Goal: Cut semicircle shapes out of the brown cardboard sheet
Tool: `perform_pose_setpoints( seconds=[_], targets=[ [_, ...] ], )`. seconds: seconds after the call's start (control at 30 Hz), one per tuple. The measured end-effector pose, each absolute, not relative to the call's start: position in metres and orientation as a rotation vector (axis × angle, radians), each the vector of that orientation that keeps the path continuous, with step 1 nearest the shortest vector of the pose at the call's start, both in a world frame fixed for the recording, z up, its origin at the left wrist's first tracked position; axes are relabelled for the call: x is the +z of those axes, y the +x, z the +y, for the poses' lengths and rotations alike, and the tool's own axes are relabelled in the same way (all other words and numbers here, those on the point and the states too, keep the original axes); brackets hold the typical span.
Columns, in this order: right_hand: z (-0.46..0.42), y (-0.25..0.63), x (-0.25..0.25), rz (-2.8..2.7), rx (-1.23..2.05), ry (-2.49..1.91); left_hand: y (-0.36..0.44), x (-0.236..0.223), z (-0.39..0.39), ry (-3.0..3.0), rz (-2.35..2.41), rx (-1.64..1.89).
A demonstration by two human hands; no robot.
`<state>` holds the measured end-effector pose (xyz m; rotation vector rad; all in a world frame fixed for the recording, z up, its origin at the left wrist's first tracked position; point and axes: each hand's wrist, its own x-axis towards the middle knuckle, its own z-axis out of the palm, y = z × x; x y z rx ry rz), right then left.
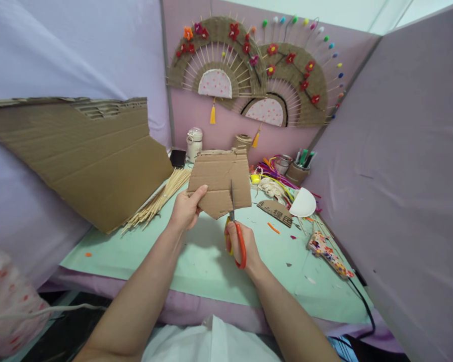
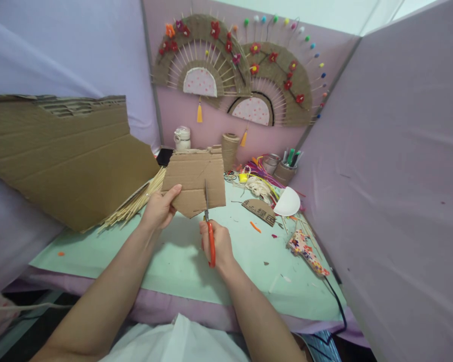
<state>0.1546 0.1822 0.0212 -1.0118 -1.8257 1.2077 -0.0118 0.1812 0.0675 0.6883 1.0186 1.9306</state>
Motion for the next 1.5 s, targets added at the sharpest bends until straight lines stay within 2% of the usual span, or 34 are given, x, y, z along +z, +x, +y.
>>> perform_pose_setpoints(
  seconds=[0.43,0.83,1.13,1.5],
  targets=[
    [0.176,0.156,0.022,-1.798,1.172,-1.031,-0.007,0.067,0.18,0.663,0.95,1.901],
    [0.177,0.156,0.021,-1.855,1.159,-1.055,-0.052,0.104,0.189,0.891,1.076,1.528],
    [0.181,0.155,0.021,-1.958,1.171,-0.942,-0.054,0.099,0.185,1.005,1.182,1.435],
    [0.179,0.157,0.025,-1.912,1.204,-1.055,-0.05,0.091,0.188,0.969,1.174,1.437]
  ],
)
